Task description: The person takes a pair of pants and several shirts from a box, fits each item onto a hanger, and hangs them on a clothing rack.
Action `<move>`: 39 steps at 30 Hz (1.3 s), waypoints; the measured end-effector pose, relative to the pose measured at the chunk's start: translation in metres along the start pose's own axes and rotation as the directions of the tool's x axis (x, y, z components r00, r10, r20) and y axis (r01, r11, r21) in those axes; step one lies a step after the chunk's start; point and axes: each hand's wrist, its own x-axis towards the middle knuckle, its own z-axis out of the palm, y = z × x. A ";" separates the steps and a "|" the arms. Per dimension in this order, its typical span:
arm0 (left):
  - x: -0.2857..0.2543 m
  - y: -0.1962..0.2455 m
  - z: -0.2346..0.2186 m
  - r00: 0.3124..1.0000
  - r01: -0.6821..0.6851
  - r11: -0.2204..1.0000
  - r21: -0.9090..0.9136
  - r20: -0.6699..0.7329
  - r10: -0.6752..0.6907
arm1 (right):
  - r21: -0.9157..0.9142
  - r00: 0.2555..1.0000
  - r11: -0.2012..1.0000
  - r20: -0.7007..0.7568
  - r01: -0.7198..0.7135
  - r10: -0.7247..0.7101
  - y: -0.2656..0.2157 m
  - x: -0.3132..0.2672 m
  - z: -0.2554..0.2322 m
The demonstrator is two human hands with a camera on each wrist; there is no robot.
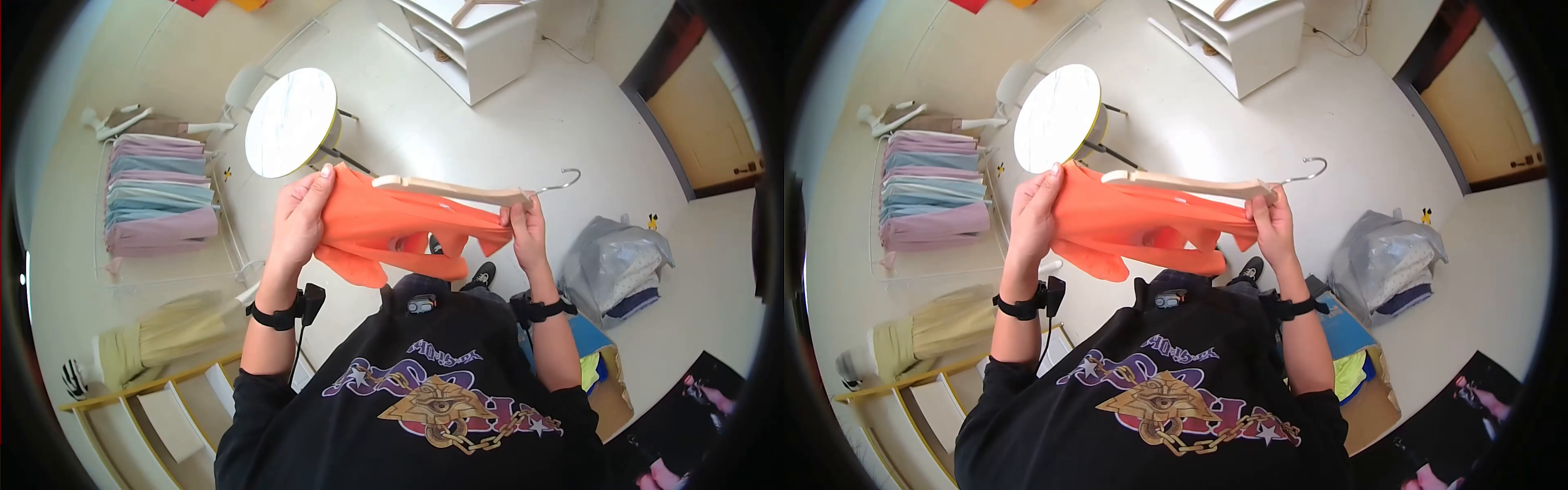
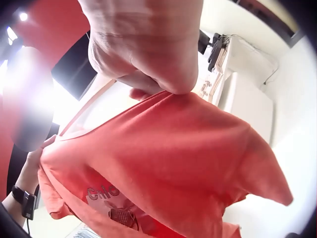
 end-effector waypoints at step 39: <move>0.362 0.016 -0.236 0.989 -0.072 0.922 0.380 -0.096 0.116 | -0.469 0.917 0.882 0.331 -0.044 0.222 0.109 0.461 0.154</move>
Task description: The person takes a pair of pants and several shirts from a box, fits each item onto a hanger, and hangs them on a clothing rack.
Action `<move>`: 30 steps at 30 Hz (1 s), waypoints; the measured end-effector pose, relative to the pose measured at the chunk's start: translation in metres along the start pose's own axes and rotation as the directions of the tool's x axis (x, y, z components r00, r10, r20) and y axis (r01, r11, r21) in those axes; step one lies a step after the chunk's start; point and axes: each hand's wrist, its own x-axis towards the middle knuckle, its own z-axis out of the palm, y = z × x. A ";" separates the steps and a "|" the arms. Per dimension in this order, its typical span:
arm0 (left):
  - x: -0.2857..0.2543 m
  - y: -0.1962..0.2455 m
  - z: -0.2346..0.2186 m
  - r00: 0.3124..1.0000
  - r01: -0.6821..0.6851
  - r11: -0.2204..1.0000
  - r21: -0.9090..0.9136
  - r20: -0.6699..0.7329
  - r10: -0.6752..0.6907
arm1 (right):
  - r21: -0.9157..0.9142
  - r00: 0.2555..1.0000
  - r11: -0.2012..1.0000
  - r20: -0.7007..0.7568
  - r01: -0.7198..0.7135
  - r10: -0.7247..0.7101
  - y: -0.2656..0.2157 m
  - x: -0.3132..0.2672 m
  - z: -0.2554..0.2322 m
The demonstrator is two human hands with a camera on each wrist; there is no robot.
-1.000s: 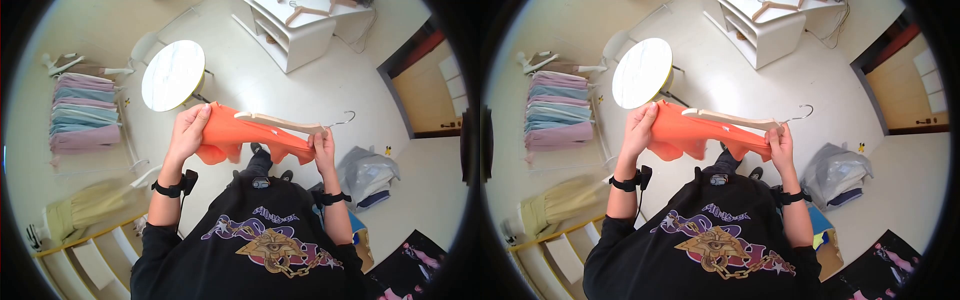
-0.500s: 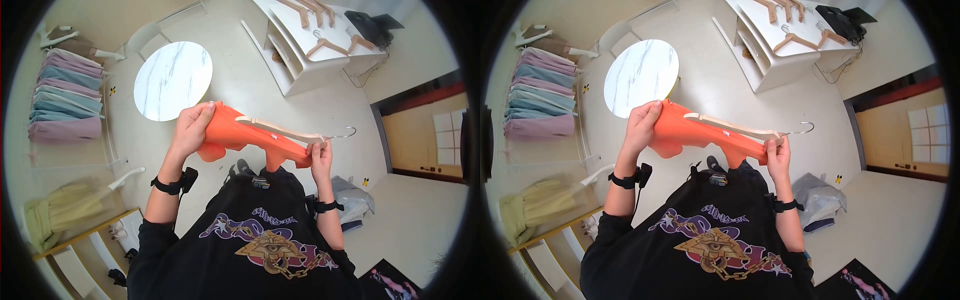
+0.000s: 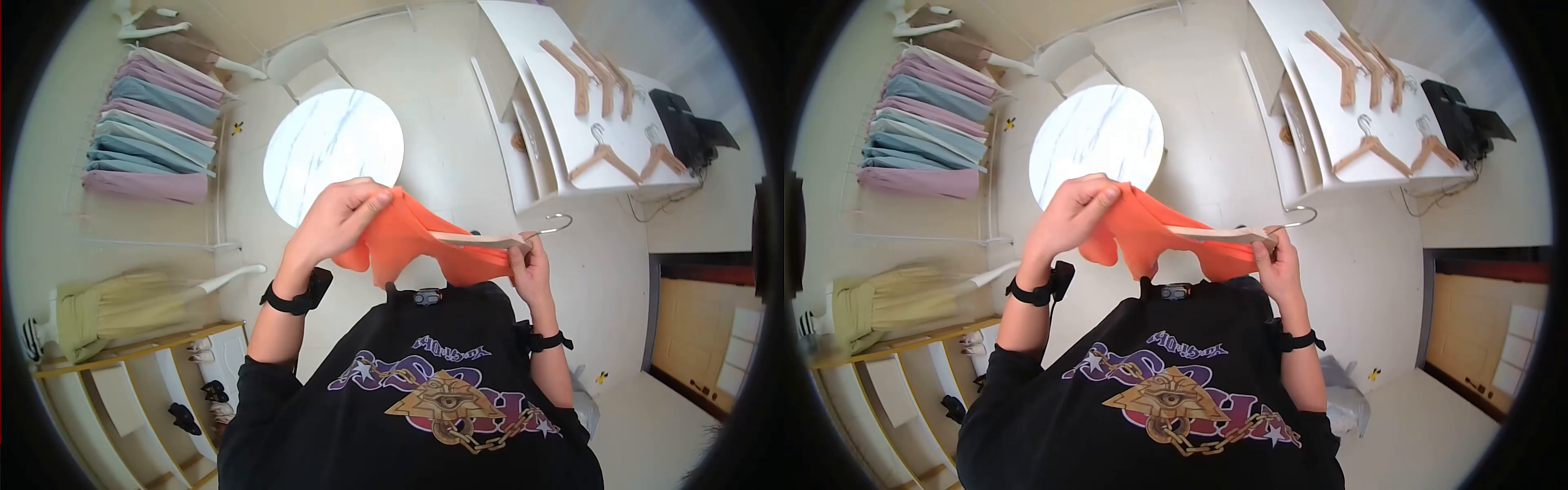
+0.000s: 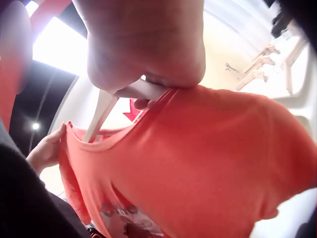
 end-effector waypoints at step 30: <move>0.542 0.010 -0.070 0.946 -0.322 0.920 0.223 0.097 0.308 | 0.037 0.995 0.998 0.095 -0.045 0.041 -0.057 0.528 -0.136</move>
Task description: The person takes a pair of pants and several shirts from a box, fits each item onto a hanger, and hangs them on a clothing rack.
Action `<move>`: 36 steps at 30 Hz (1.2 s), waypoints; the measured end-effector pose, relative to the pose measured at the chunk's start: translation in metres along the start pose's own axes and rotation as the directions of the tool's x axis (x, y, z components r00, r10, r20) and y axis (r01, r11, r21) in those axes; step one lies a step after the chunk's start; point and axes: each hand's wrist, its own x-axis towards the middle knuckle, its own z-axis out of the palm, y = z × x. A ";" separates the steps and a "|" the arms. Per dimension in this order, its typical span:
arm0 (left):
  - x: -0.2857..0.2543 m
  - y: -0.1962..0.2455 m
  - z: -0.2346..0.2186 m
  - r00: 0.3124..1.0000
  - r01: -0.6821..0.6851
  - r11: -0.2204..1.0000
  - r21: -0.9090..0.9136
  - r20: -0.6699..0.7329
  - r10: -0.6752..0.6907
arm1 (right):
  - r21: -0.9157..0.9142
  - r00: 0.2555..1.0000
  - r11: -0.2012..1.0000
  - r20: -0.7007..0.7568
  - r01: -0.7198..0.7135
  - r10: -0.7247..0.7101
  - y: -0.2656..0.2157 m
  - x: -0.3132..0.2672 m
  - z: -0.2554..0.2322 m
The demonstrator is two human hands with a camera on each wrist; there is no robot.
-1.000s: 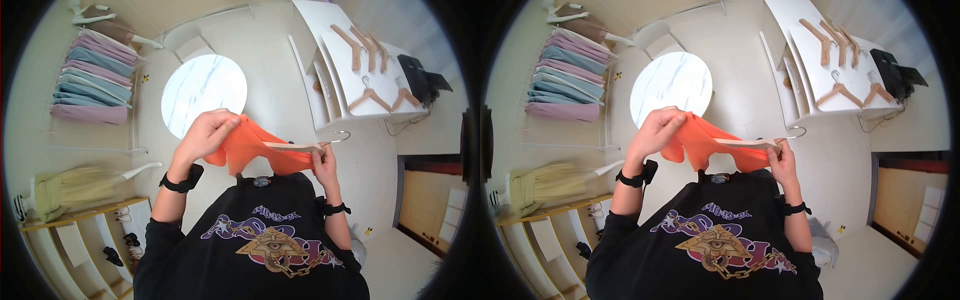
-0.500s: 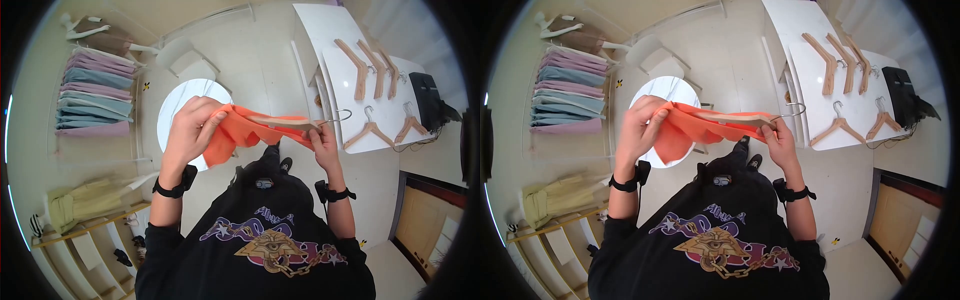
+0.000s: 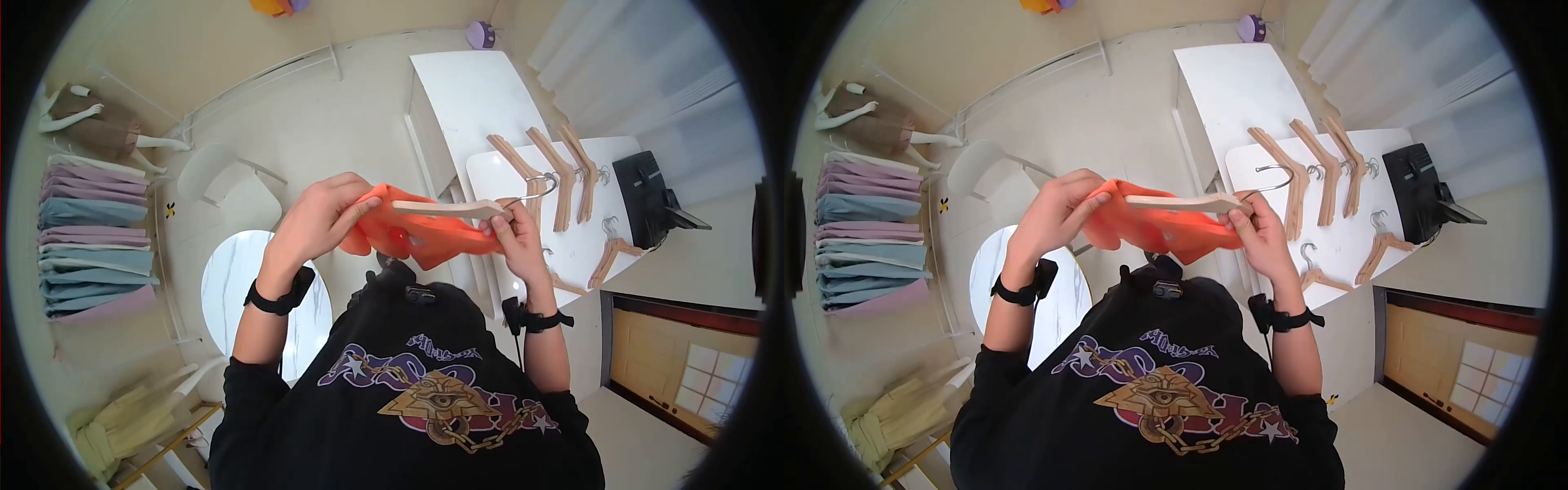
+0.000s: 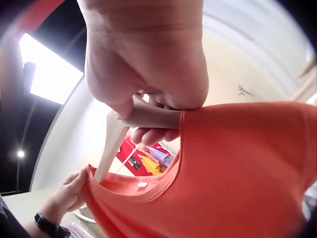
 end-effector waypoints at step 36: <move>0.197 -0.320 -0.280 0.476 0.702 0.689 -0.183 -0.598 -0.644 | 0.156 0.833 0.985 0.552 -0.074 -0.025 -0.005 0.708 0.167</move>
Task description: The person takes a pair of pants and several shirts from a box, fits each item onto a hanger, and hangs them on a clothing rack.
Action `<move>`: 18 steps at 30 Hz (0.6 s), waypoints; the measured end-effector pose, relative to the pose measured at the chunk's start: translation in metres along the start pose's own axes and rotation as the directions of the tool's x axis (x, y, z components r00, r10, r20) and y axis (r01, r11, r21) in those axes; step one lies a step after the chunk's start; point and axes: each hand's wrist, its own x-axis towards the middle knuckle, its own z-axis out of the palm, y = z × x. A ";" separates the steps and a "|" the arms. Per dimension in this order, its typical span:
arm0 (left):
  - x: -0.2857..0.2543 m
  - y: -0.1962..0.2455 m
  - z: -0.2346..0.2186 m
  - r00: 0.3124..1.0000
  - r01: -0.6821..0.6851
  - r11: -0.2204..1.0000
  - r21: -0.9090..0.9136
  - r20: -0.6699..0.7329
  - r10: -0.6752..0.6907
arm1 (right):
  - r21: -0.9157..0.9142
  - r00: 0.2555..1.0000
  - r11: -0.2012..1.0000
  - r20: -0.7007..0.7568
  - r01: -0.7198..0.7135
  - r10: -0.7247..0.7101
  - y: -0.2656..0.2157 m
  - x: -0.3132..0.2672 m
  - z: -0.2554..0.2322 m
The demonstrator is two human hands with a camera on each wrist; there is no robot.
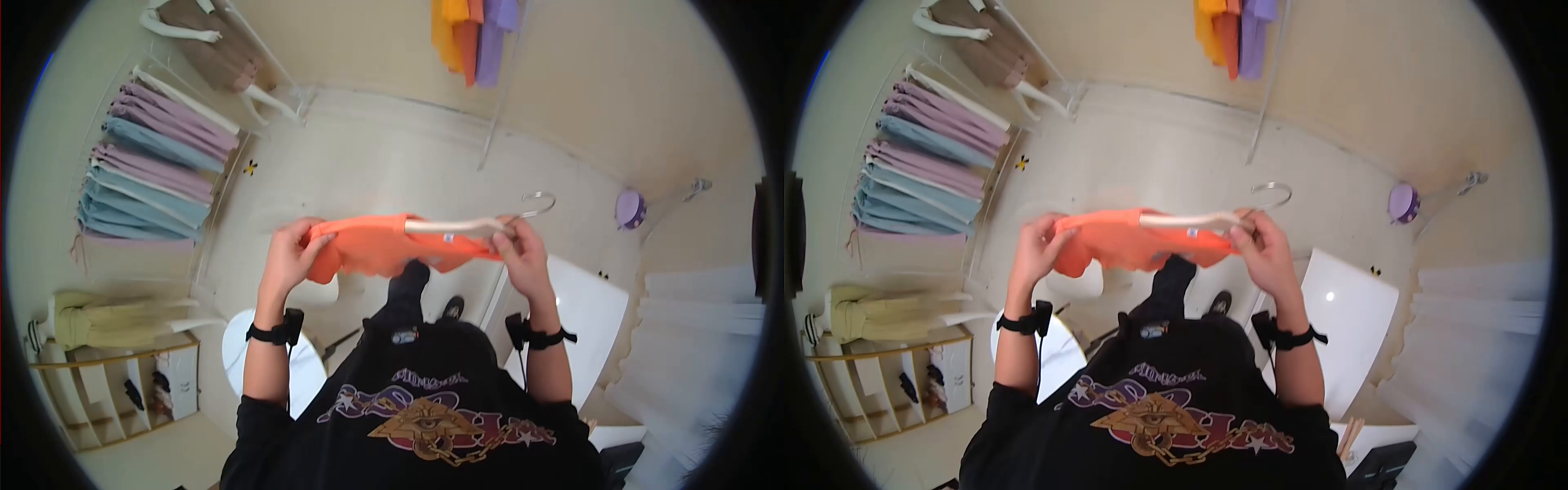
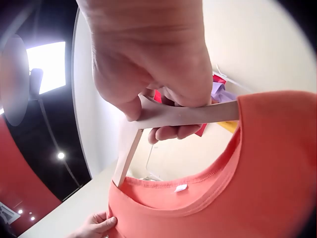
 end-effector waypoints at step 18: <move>0.263 -0.120 0.043 0.986 0.092 0.995 -0.031 0.145 -0.087 | 0.328 0.999 0.945 0.034 -0.001 -0.011 -0.089 0.336 0.077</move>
